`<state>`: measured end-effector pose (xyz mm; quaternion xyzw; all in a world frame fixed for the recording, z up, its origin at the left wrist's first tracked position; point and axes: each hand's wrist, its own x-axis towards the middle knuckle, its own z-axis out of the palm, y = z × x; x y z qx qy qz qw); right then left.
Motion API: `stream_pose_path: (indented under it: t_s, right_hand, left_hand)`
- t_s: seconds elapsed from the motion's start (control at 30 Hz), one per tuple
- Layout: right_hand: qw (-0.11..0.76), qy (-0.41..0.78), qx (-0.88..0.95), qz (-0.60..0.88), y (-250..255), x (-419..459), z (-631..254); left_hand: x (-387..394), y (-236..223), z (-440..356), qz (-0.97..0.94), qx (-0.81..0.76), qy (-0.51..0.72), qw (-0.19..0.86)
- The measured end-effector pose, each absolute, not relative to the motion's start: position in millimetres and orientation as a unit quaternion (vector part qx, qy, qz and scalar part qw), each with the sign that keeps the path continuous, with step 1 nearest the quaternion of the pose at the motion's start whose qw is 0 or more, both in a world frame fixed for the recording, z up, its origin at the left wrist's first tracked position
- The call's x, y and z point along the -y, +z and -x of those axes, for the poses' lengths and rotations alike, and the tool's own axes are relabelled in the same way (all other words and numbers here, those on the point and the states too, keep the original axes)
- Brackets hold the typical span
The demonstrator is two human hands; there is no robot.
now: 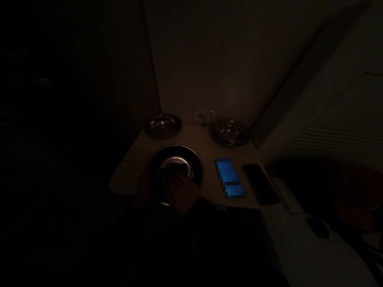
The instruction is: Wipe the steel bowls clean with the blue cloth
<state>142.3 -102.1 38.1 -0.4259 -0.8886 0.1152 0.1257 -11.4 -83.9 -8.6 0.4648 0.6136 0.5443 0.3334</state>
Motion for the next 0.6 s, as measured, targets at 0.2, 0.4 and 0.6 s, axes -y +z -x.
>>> stream_pose_path:
  t_s: [0.2, 0.4, 0.6]
  right_hand:
    - [0.118, 0.116, 0.894, 0.416, 30, 120, -152]
    - [0.149, 0.066, 0.865, 0.475, 38, 73, -139]
    - [0.129, 0.138, 0.886, 0.424, 34, 111, -142]
  left_hand:
    - [82, -14, 10, -0.521, -0.564, 0.563, 0.306]
    - [81, -20, 13, -0.522, -0.607, 0.526, 0.287]
    - [82, -16, 14, -0.503, -0.603, 0.536, 0.311]
